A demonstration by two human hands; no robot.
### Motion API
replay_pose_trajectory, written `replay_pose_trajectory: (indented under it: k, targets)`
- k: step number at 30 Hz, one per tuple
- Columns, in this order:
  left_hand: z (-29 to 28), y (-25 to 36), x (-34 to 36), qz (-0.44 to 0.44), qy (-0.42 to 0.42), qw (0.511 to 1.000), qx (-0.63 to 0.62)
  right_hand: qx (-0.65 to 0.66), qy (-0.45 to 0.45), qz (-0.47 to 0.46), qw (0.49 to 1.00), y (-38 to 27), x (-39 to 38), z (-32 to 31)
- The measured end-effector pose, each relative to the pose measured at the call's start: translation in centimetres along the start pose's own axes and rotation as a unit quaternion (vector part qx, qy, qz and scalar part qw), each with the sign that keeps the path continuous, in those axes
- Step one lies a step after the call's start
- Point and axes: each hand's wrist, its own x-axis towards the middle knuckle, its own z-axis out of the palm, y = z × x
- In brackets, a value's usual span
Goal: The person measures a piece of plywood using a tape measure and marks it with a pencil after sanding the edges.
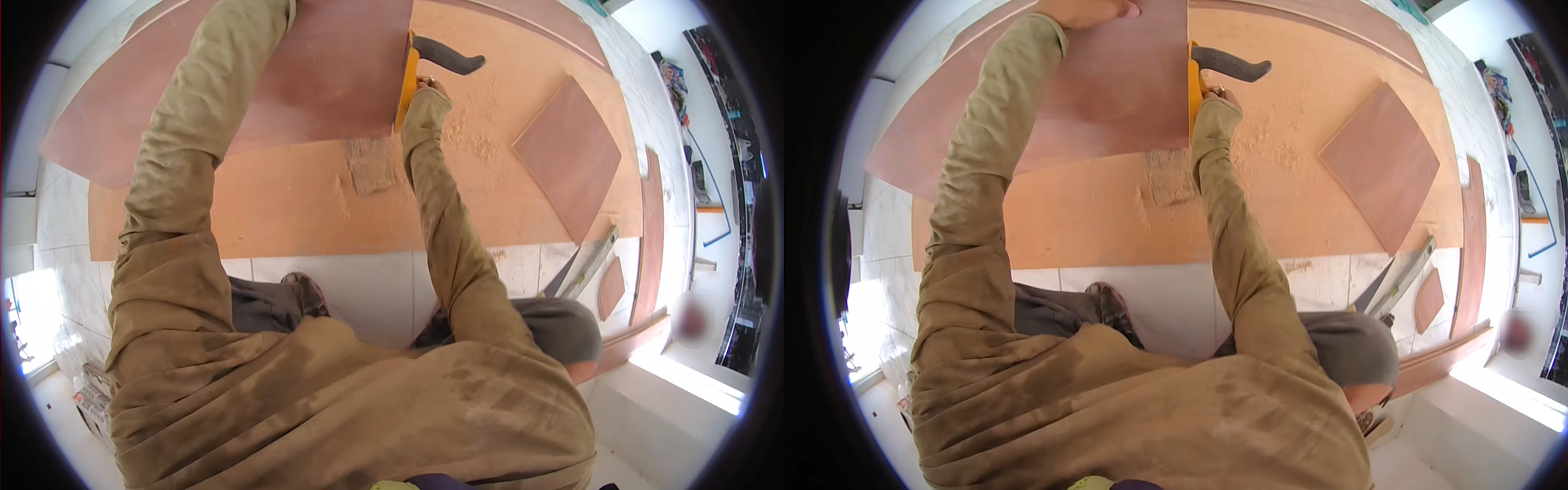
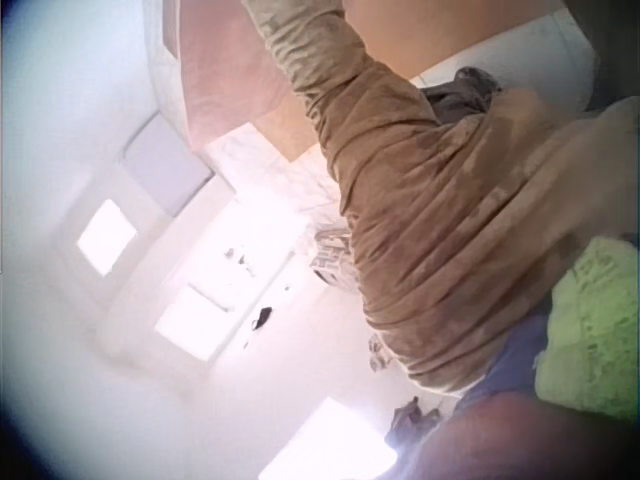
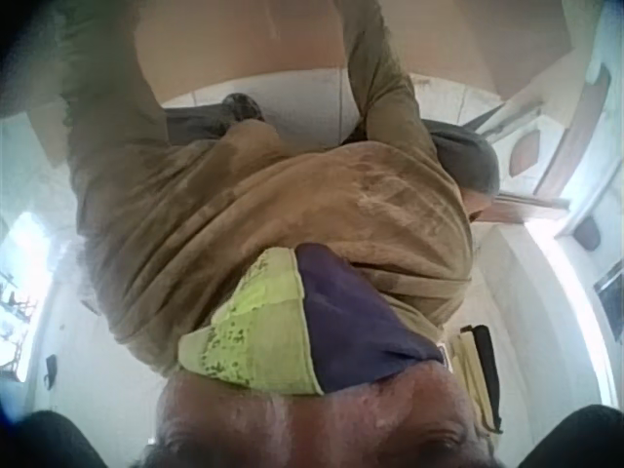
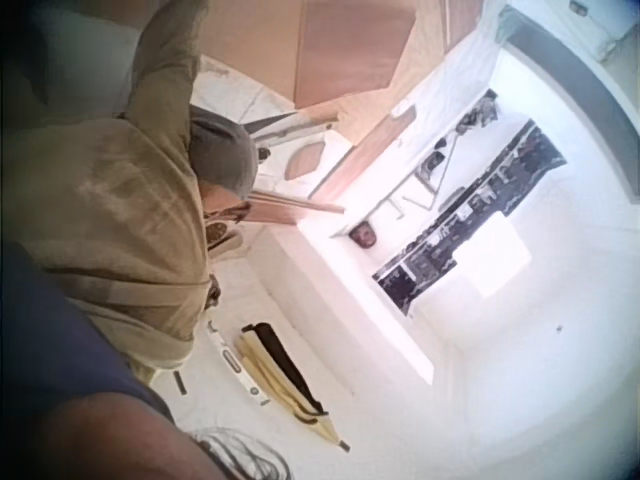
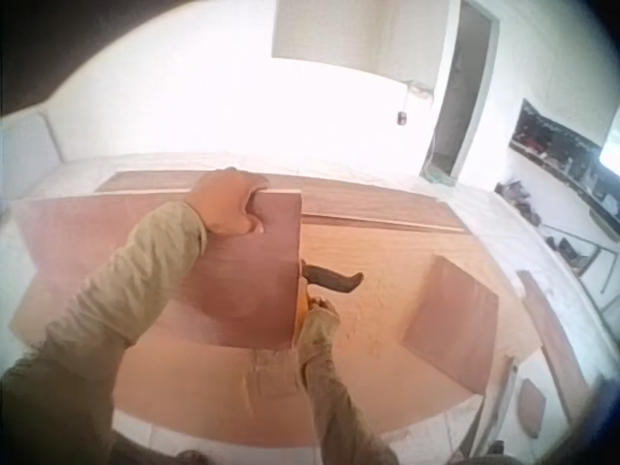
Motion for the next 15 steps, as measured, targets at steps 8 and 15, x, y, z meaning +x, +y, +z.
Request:
replay_pose_trajectory:
  k: [8,15]
  targets:
    - [-1.2,-0.4,0.1,-0.008,-0.079,0.994,-0.079,0.335,-0.064,-0.089,0.936,-9.3,-1.4,0.6]
    - [2.2,-0.2,1.1,0.005,-0.004,1.000,-0.006,-0.007,0.010,-0.023,1.000,2.6,2.1,0.6]
